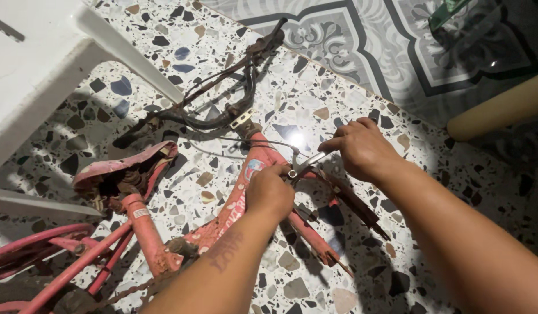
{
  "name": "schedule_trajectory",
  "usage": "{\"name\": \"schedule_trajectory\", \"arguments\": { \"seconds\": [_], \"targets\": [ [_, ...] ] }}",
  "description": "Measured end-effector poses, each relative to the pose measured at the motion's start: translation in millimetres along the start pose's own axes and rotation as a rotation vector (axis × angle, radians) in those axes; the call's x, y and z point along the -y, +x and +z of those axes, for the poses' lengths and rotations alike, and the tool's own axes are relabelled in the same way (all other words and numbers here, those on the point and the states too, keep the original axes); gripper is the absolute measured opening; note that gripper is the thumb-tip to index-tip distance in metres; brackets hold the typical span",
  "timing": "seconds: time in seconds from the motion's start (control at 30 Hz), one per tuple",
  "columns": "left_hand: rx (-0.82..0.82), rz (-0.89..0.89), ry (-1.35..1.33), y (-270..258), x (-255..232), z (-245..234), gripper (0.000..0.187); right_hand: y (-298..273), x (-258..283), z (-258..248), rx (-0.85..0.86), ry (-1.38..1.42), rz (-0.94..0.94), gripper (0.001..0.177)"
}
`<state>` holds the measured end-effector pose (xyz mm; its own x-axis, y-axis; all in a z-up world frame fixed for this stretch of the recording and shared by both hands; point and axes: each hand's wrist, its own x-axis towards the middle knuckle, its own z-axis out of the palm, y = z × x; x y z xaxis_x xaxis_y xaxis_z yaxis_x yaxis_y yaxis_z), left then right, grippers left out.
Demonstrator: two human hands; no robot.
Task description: The person uses a wrench to loosen and remove bolts from the front fork and seat post of a pink bicycle. They detach the front fork and then remove the seat post, placing the parts aside on the floor.
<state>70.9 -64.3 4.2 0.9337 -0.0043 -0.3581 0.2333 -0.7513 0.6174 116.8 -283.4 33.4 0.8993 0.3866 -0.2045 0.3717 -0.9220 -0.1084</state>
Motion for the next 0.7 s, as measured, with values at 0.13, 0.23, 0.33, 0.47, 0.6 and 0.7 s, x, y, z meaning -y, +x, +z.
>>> {"name": "schedule_trajectory", "arguments": {
  "seconds": [0.13,0.23,0.33,0.47,0.6,0.7],
  "targets": [
    [0.057,-0.090,-0.054,1.9,1.0,-2.0,0.036,7.1,1.9,-1.5,-0.069,0.050,0.006,0.044],
    [0.022,-0.027,-0.059,-2.5,4.4,0.3,0.034,17.0,6.3,-3.9,0.006,-0.024,0.075,0.034],
    [0.015,0.012,-0.069,-1.1,7.9,3.9,0.033,28.4,13.6,-2.3,-0.002,-0.120,0.082,0.025],
    [0.061,0.012,-0.102,2.2,14.2,6.1,0.032,36.2,20.7,-2.3,0.013,-0.227,0.040,0.019],
    [0.046,0.108,-0.078,4.5,20.8,9.2,0.036,32.7,25.4,-6.1,0.219,0.025,-0.011,0.023],
    [0.045,0.151,-0.076,6.5,25.5,11.0,0.037,27.8,28.4,-9.3,0.267,0.145,0.012,0.029]
  ]
}}
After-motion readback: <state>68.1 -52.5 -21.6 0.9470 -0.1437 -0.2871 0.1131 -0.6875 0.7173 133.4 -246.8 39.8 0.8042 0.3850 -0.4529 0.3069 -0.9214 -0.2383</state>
